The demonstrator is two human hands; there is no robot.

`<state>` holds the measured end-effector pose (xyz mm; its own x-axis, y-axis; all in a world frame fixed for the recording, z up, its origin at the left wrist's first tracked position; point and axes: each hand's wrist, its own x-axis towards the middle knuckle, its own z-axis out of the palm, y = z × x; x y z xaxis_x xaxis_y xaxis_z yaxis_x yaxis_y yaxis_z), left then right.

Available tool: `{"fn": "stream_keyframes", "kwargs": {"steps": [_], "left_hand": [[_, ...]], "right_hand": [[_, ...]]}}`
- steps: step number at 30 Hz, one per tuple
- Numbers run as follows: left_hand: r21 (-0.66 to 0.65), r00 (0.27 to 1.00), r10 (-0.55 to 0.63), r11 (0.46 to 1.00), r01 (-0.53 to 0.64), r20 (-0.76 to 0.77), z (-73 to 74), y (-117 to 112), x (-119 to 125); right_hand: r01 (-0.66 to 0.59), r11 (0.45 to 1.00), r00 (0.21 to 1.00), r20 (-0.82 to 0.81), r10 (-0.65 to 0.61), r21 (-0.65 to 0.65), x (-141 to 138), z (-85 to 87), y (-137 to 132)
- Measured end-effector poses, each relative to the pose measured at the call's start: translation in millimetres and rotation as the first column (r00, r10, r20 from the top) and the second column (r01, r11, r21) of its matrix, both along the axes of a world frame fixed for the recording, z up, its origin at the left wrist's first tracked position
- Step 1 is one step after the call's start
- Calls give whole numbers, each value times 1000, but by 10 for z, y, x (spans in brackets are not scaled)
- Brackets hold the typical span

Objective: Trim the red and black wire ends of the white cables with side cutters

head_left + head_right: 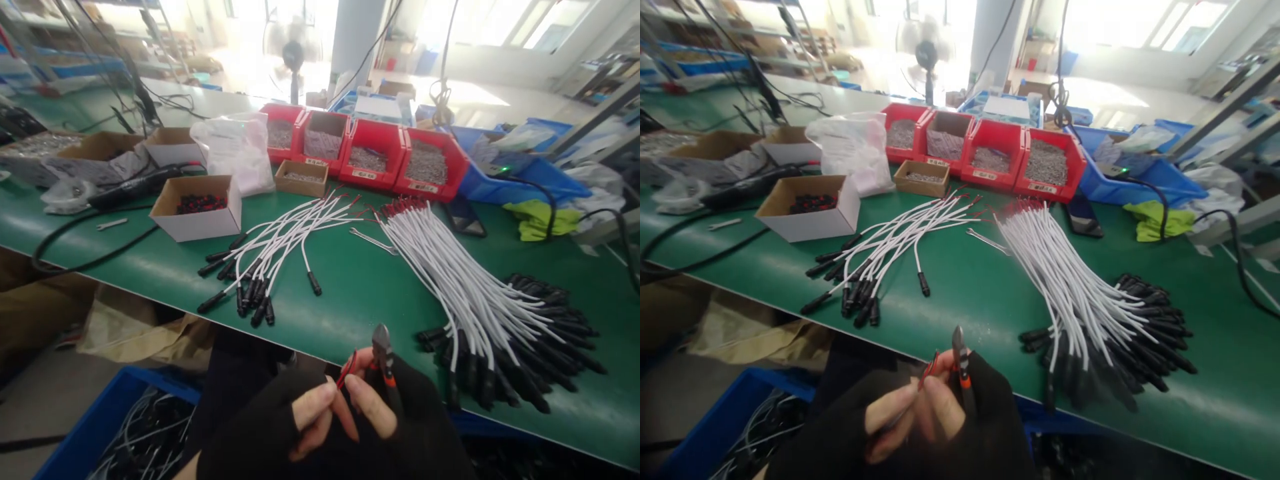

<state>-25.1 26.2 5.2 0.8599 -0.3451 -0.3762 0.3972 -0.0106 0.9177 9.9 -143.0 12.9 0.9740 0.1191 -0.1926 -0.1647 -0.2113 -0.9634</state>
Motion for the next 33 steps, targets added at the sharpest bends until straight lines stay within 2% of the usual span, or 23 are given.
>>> {"fn": "stream_keyframes", "kwargs": {"steps": [2, 5, 8, 10, 13, 19, 23, 26, 30, 33], "left_hand": [[56, 999, -20, 998, 23, -40, -12, -64, 2], [146, 995, 39, 989, -25, -96, -27, -149, -7], [209, 990, 142, 968, -143, 19, -5, -208, 2], [225, 980, 170, 956, -190, 105, 20, -237, 22], [204, 979, 160, 962, -183, 123, 41, -278, 53], [136, 972, 230, 962, -235, 49, 87, -380, 116], [101, 972, 234, 968, -231, -22, 118, -414, 158], [99, 965, 260, 962, -256, -24, 81, -422, 161], [233, 949, 313, 926, -297, -36, 14, -436, 167], [277, 953, 300, 919, -280, -34, 20, -449, 223]], "right_hand": [[18, 1000, 1000, -1, -18, 16, -28, -71, -63], [-56, 998, 998, 15, 56, -20, -30, -120, -169], [-71, 998, 997, 20, 71, -4, -19, -111, -222], [-41, 998, 999, 14, 40, 44, -8, -96, -232], [11, 994, 1000, 4, -11, 104, 16, -84, -245], [110, 969, 994, -35, -104, 223, 0, -76, -208], [186, 940, 982, -61, -176, 286, -26, -41, -185], [163, 958, 986, -72, -150, 238, -18, -72, -243], [76, 993, 997, -35, -73, 92, -8, -208, -349], [76, 993, 996, -51, -71, 95, -14, -287, -387]]}}
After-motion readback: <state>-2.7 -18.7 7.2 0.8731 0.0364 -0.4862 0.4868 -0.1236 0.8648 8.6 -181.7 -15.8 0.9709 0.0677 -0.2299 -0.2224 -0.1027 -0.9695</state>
